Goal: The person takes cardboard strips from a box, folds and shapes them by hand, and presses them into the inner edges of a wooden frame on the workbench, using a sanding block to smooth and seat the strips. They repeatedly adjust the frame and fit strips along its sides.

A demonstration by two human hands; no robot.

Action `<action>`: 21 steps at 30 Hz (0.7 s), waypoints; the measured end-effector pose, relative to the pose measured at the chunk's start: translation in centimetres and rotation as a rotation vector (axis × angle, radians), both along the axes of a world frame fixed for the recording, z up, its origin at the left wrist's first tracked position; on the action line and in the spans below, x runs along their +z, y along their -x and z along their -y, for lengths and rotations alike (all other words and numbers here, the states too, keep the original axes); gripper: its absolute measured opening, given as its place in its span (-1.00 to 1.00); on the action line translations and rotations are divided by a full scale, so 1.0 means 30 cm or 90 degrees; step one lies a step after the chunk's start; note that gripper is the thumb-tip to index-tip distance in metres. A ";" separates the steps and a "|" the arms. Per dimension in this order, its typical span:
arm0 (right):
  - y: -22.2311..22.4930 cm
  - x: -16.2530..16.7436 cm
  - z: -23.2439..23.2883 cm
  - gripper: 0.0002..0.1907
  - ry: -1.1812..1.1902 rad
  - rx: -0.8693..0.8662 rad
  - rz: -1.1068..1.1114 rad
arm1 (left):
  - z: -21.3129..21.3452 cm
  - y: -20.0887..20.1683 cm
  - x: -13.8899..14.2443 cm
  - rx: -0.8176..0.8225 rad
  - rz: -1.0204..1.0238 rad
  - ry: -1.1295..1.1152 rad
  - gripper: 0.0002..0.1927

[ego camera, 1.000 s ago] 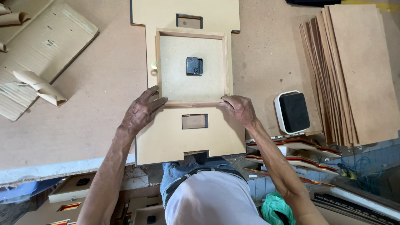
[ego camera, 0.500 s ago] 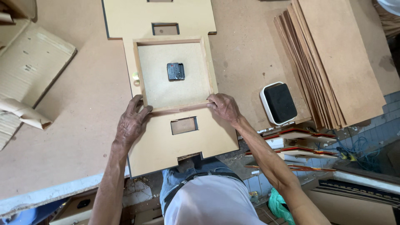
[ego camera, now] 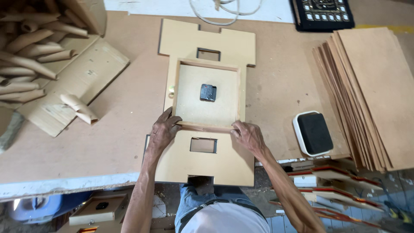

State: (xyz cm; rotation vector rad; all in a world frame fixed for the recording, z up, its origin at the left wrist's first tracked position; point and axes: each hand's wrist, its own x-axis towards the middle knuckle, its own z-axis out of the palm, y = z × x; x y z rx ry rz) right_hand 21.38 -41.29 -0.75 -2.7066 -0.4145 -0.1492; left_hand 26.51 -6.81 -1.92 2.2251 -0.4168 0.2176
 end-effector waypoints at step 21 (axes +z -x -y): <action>0.149 0.018 -0.449 -0.78 -0.064 -0.017 -0.091 | -0.777 -0.227 0.031 0.426 0.071 -0.456 -0.57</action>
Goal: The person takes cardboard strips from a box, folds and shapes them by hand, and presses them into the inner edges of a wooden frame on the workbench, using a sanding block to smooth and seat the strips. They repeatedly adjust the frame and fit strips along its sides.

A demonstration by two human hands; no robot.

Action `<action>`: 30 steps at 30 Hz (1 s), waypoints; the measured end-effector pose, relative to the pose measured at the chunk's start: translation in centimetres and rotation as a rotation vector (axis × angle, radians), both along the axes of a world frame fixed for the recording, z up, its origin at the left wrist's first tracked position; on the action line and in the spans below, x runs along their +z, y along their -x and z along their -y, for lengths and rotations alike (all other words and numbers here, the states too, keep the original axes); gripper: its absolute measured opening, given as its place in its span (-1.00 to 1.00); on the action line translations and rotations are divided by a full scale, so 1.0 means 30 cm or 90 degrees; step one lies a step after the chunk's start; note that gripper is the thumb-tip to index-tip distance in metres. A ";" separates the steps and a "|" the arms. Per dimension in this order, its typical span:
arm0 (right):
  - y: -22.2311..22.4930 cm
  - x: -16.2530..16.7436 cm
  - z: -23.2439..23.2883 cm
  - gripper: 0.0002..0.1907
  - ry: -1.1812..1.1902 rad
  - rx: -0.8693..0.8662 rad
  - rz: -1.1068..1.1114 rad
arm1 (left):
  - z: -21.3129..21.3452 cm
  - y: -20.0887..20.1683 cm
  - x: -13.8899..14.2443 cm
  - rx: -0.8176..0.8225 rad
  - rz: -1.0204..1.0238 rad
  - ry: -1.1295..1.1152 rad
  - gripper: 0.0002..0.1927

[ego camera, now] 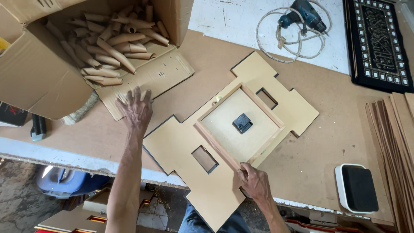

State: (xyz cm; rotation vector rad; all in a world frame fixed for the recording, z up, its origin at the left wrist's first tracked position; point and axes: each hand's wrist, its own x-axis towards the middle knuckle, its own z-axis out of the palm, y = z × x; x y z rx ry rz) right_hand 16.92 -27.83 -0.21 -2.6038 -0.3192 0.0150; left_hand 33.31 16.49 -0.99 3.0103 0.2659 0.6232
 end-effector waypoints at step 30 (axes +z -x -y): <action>0.226 -0.030 -0.421 -0.28 -0.100 0.046 -0.125 | 0.599 0.183 -0.010 -0.330 -0.082 0.472 -0.24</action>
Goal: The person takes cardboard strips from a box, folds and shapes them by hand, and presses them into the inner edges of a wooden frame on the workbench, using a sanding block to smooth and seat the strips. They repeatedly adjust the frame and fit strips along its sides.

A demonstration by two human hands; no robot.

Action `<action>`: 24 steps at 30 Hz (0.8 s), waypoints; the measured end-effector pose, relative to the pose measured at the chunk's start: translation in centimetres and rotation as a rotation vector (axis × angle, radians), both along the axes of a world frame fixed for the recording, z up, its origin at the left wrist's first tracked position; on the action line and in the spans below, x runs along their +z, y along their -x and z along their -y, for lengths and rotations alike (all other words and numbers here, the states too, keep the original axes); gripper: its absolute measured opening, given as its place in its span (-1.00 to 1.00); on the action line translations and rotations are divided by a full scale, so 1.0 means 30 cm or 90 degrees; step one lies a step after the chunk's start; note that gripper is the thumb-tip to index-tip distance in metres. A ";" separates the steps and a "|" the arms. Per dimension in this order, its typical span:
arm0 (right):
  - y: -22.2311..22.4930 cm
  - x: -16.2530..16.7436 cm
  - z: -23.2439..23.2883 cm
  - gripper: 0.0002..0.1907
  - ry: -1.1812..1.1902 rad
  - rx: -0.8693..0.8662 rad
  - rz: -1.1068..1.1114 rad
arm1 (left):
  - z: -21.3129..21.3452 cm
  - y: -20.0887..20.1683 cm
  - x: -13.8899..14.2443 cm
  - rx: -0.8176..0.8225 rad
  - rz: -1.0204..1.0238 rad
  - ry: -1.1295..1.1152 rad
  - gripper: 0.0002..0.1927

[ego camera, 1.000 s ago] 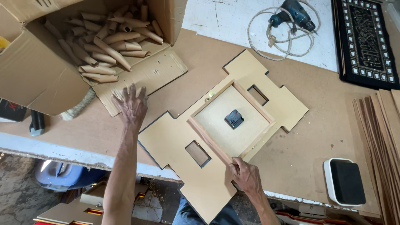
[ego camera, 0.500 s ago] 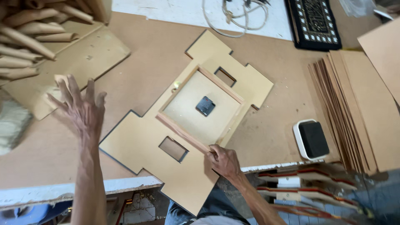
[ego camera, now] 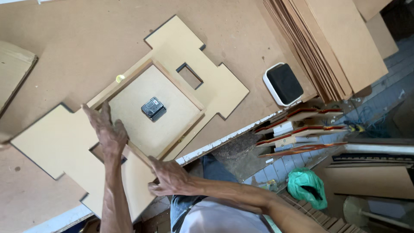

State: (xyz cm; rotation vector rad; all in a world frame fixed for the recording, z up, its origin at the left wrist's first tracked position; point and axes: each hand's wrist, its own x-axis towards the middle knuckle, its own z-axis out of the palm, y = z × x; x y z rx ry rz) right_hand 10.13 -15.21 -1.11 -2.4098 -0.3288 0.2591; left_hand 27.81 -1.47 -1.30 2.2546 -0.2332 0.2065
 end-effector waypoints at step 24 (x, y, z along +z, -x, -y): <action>0.205 0.101 1.044 -0.63 -0.404 -0.428 -0.207 | -0.082 -0.064 0.018 0.238 0.099 0.101 -0.57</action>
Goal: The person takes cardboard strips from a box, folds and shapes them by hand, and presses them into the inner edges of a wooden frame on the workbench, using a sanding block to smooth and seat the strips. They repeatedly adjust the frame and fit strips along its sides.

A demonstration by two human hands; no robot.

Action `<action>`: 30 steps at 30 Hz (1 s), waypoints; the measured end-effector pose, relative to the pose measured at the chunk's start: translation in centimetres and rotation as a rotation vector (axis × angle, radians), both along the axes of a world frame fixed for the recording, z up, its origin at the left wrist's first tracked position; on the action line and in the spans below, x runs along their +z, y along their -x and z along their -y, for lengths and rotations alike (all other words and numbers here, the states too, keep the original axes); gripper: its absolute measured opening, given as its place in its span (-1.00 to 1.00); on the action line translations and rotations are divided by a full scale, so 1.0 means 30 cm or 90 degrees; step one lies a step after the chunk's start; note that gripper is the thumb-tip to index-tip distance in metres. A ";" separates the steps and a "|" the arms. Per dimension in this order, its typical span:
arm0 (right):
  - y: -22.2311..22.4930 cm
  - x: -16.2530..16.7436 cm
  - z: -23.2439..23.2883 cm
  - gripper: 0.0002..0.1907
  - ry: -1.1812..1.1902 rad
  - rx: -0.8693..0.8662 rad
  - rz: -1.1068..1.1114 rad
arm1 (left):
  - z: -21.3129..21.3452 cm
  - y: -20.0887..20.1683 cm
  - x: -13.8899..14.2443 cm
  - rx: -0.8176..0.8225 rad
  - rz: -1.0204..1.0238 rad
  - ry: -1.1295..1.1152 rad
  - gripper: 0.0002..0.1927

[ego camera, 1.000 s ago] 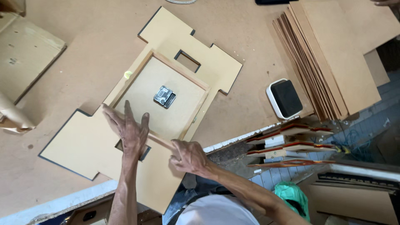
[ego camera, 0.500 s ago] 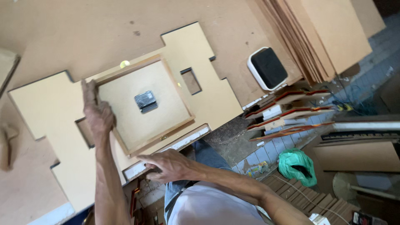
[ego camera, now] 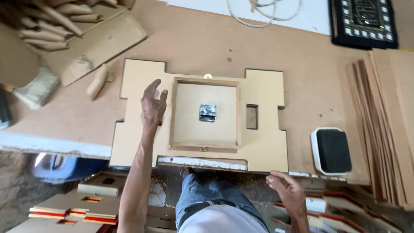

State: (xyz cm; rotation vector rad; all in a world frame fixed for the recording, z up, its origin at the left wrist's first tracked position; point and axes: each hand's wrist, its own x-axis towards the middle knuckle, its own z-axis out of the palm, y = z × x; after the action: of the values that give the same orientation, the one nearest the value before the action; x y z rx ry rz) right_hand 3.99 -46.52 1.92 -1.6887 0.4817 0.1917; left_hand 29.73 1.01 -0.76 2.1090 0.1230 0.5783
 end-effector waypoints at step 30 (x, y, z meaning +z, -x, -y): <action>-0.247 0.296 -0.317 -0.35 0.326 0.186 0.451 | 0.779 0.502 0.236 -0.315 -0.316 0.575 -0.46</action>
State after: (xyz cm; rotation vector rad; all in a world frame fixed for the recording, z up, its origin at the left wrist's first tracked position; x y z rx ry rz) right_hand 11.40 -37.01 10.82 -2.1721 -0.2757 -0.3472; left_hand 14.66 -22.37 6.32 1.2712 0.1069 -0.2841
